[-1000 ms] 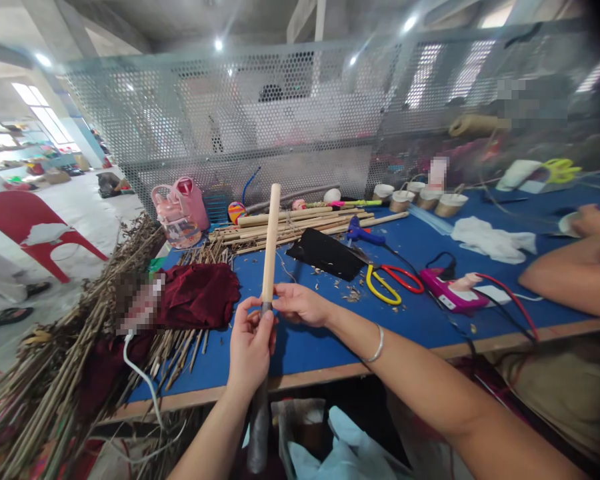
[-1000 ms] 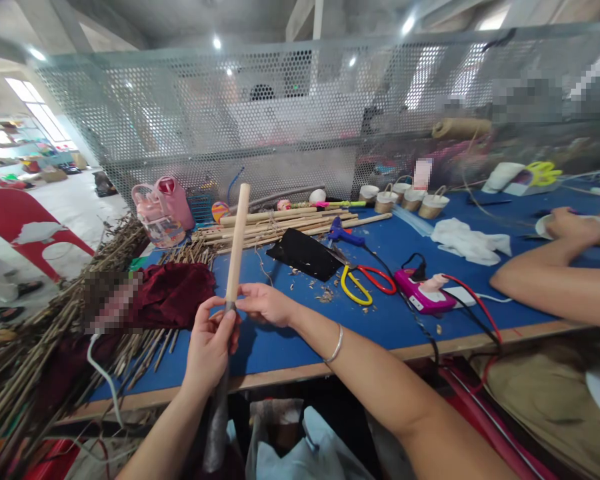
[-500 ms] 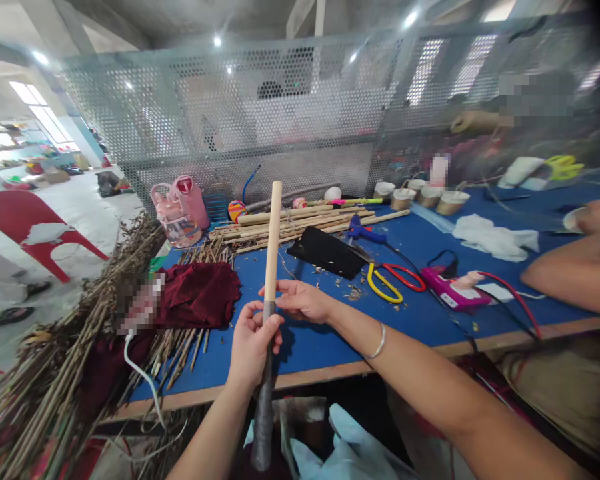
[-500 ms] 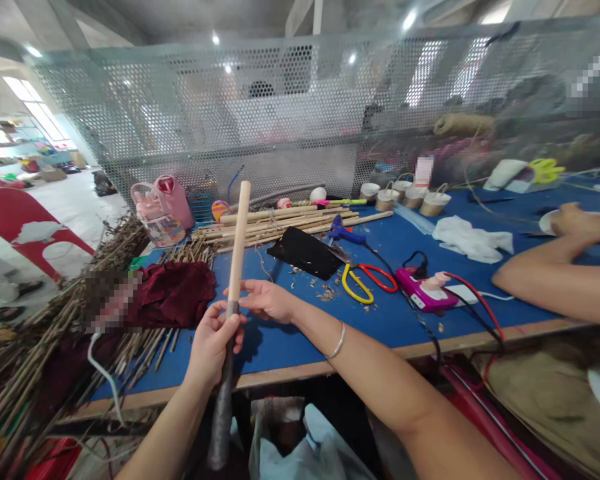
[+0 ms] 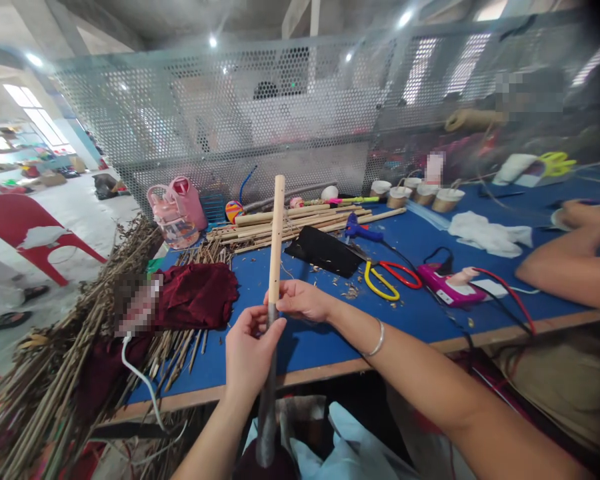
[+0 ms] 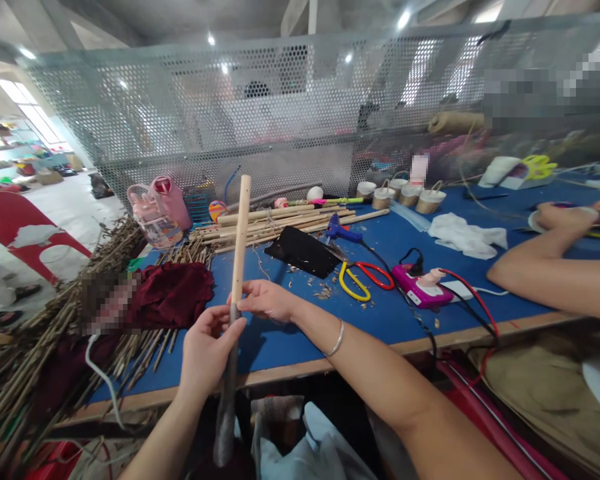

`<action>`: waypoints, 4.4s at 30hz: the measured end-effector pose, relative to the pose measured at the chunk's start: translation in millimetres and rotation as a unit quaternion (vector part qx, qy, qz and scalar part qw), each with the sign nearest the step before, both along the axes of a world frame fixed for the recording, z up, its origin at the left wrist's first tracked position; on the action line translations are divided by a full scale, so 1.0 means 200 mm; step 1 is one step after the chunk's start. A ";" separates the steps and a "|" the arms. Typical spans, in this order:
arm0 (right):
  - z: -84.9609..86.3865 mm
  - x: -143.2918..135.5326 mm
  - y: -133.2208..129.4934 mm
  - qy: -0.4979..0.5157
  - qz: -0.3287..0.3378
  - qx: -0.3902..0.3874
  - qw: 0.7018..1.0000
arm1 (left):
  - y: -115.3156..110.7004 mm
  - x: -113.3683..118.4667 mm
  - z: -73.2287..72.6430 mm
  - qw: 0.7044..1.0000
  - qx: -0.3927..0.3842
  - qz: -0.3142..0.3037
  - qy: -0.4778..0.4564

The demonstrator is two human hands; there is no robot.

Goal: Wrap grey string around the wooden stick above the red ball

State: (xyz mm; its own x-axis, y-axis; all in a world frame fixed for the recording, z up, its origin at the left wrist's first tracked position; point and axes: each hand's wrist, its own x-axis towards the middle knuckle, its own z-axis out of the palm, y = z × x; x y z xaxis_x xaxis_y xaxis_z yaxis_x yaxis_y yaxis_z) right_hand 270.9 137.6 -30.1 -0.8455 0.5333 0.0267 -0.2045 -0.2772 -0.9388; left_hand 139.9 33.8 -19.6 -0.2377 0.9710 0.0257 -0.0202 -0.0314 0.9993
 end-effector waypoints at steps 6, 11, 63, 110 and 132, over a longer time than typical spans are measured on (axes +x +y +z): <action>0.03 0.00 -0.02 -0.018 0.000 0.032 0.999 | 0.02 -0.06 0.00 0.970 -0.107 -0.165 -0.145; 0.05 -0.02 -0.04 -0.008 -0.022 0.041 0.999 | 0.04 -0.06 -0.03 0.981 -0.087 -0.118 -0.124; 0.02 -0.03 -0.04 -0.012 -0.004 0.020 1.000 | -0.01 -0.04 -0.05 0.995 -0.051 -0.030 -0.079; 0.10 -0.01 -0.04 0.003 -0.042 0.058 0.997 | -0.02 0.02 -0.01 0.997 -0.034 -0.041 -0.058; 0.09 0.05 0.33 -0.163 -0.242 0.016 0.956 | 0.62 -0.04 0.05 0.965 -0.109 -0.234 -0.038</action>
State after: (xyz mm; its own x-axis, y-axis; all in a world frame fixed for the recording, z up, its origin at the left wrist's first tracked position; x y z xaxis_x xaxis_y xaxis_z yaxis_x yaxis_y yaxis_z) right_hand 281.6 203.4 -12.5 -0.4658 0.8677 -0.1737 0.0029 -0.1949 -0.9808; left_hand 132.8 158.2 -9.3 0.2344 0.9530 -0.1918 -0.0545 0.2099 0.9762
